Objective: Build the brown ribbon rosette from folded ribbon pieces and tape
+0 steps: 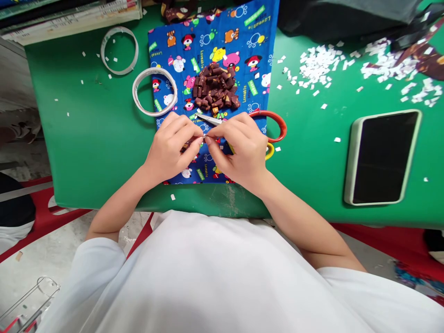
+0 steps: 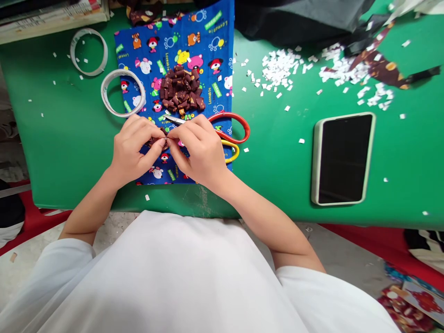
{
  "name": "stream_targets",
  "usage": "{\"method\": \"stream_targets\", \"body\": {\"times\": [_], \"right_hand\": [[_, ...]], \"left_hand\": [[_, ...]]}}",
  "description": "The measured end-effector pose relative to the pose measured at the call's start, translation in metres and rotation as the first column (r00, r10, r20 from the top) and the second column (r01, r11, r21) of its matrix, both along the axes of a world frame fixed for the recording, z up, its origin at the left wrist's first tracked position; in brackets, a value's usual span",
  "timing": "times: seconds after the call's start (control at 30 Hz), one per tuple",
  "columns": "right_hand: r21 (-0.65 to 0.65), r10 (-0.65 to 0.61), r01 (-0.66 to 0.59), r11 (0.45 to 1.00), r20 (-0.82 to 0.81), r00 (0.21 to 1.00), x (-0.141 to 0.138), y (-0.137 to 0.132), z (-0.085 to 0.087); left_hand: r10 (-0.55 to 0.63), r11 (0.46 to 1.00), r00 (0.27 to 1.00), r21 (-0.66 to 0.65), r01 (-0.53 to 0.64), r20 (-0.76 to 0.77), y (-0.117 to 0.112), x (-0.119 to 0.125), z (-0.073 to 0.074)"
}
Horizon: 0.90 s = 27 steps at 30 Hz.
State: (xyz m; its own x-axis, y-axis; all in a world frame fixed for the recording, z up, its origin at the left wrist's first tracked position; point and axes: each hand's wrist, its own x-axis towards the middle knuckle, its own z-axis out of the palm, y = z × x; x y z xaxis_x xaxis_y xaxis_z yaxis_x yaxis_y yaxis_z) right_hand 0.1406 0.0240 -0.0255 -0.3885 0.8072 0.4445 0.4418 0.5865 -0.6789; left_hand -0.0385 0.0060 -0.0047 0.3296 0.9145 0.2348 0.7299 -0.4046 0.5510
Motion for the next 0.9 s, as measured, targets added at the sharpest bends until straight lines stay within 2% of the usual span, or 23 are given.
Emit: {"method": "stream_targets", "body": {"times": [0.3,0.53,0.7,0.9], "right_hand": [[0.074,0.084,-0.101,0.992,0.204,0.975,0.005,0.001,-0.016],[0.181,0.077,-0.119,0.976,0.225,0.971,0.004,0.001,-0.013],[0.120,0.078,-0.108,0.987,0.232,0.970,0.003,-0.001,-0.011],[0.247,0.010,-0.083,0.965,0.286,0.958,0.003,-0.003,-0.012]], "left_hand": [[-0.018,1.000,1.000,-0.019,0.019,0.020,0.000,0.005,-0.002],[-0.002,0.999,0.998,-0.041,0.004,0.068,-0.001,0.008,0.002],[0.008,0.999,0.998,-0.052,-0.005,0.070,-0.002,0.009,0.003],[0.013,0.999,0.997,-0.035,-0.010,0.080,-0.003,0.009,0.002]]}}
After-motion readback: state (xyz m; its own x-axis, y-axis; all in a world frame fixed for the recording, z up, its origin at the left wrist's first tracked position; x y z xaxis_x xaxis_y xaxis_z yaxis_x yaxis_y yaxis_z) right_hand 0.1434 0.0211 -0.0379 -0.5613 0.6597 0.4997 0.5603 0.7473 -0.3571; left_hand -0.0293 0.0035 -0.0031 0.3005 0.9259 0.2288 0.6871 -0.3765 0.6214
